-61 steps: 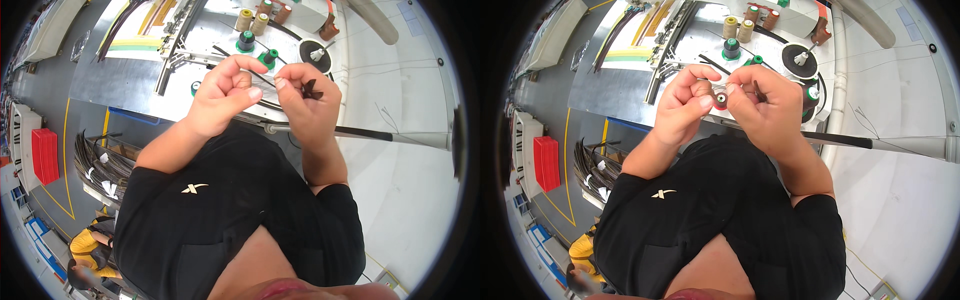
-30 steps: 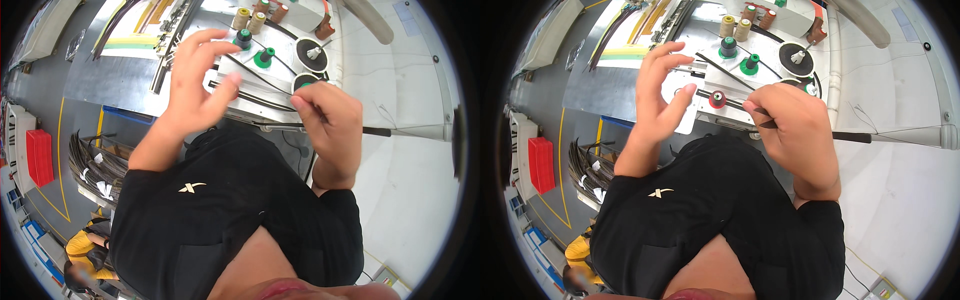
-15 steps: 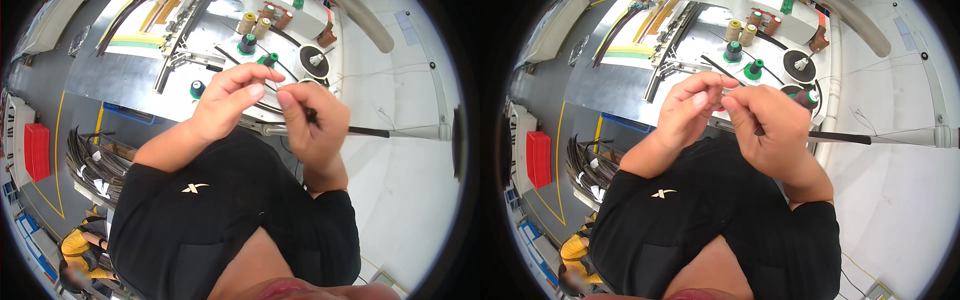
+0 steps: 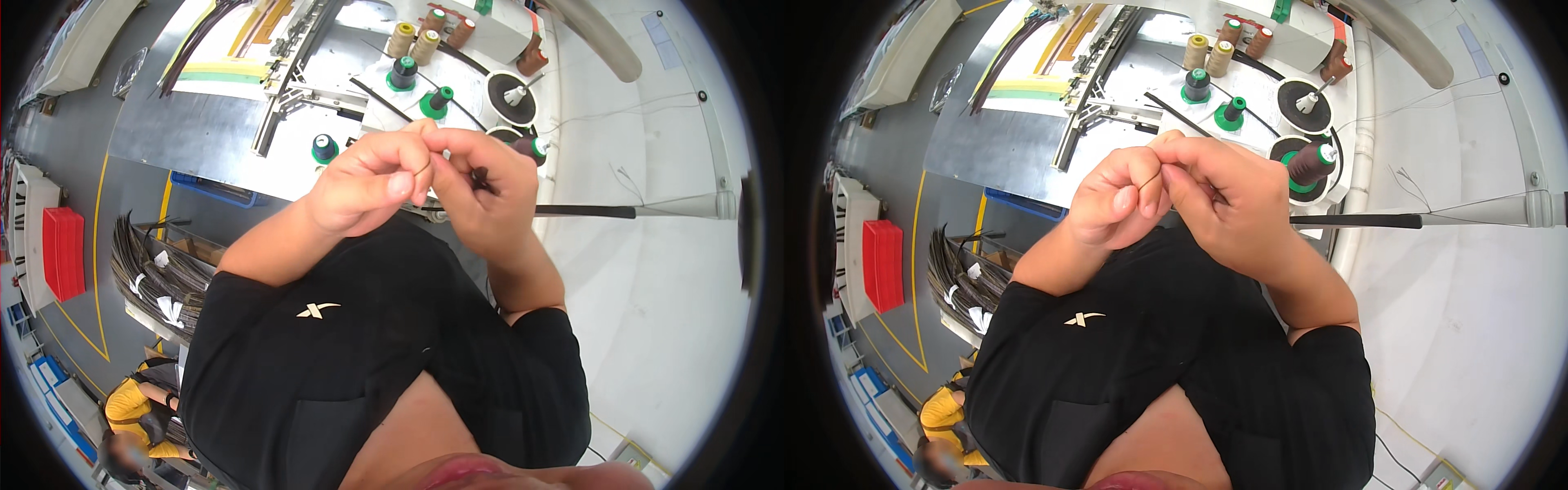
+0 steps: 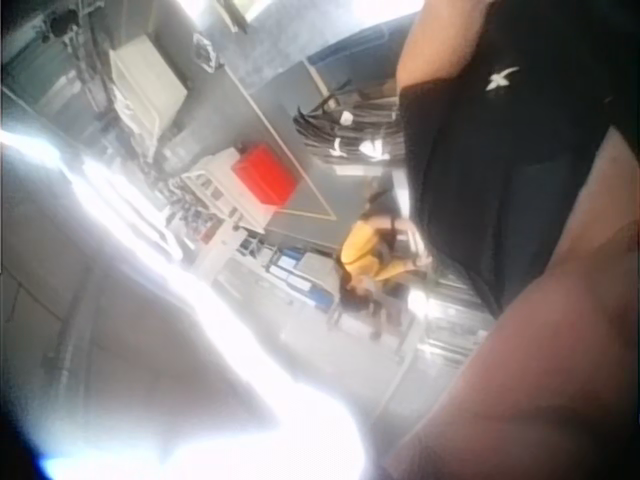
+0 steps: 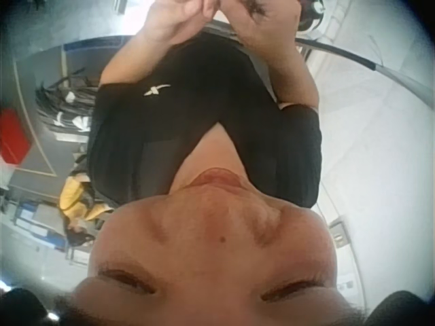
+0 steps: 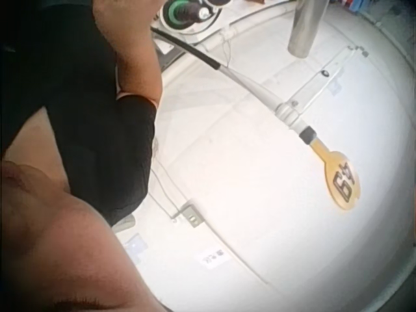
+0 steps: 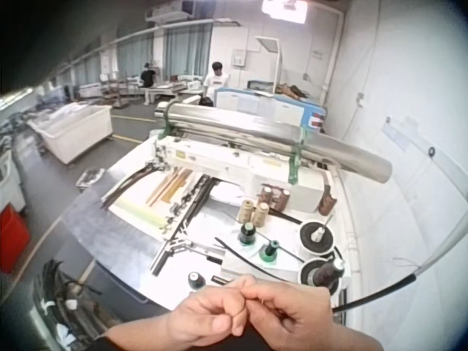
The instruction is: The person threads a thin wire through a small black component and then moves to a workbench to bundle and organize several long brown cables. They use a tool to secure the cables and arrange them on the table.
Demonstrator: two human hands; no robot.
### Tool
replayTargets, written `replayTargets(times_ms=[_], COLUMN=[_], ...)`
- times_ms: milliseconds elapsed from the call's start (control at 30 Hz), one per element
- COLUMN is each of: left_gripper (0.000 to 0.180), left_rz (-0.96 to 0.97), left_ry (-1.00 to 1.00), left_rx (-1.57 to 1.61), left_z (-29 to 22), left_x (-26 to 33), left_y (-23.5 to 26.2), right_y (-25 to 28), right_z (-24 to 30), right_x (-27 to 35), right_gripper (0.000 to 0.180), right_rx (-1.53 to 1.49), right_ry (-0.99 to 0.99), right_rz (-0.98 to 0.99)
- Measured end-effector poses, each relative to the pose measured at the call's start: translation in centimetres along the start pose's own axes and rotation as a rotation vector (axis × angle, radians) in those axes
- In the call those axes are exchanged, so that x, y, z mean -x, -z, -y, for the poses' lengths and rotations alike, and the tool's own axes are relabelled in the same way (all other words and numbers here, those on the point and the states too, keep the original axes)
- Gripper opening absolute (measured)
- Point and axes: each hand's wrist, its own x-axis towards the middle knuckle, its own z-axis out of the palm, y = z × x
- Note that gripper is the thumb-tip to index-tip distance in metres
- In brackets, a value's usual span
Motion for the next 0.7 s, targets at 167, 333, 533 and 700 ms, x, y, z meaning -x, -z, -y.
replayTargets(times_ms=[167, 333, 533, 700], left_gripper=[0.017, 0.041, 0.031, 0.012], left_rz=[-0.201, -0.315, -0.404, -0.485], left_ry=[0.017, 0.005, -0.060, -0.065], left_rx=[-0.095, -0.481, -0.861, -0.782], left_z=[-0.3, -0.3, 0.2, 0.8], left_x=[0.5, 0.9, 1.5, 1.9], left_y=[-0.3, -1.3, -1.2, -1.0], right_y=[0.3, 0.4, 0.3, 0.1], right_z=[0.2, 0.4, 0.1, 0.6], right_x=[-0.1, -0.1, 0.0, 0.2], right_gripper=[0.009, 0.004, 0.007, 0.006], right_rx=[0.012, -0.059, 0.016, -0.034], right_ry=[-0.007, -0.118, -0.112, -0.144], right_rz=[-0.094, -0.107, -0.088, -0.065])
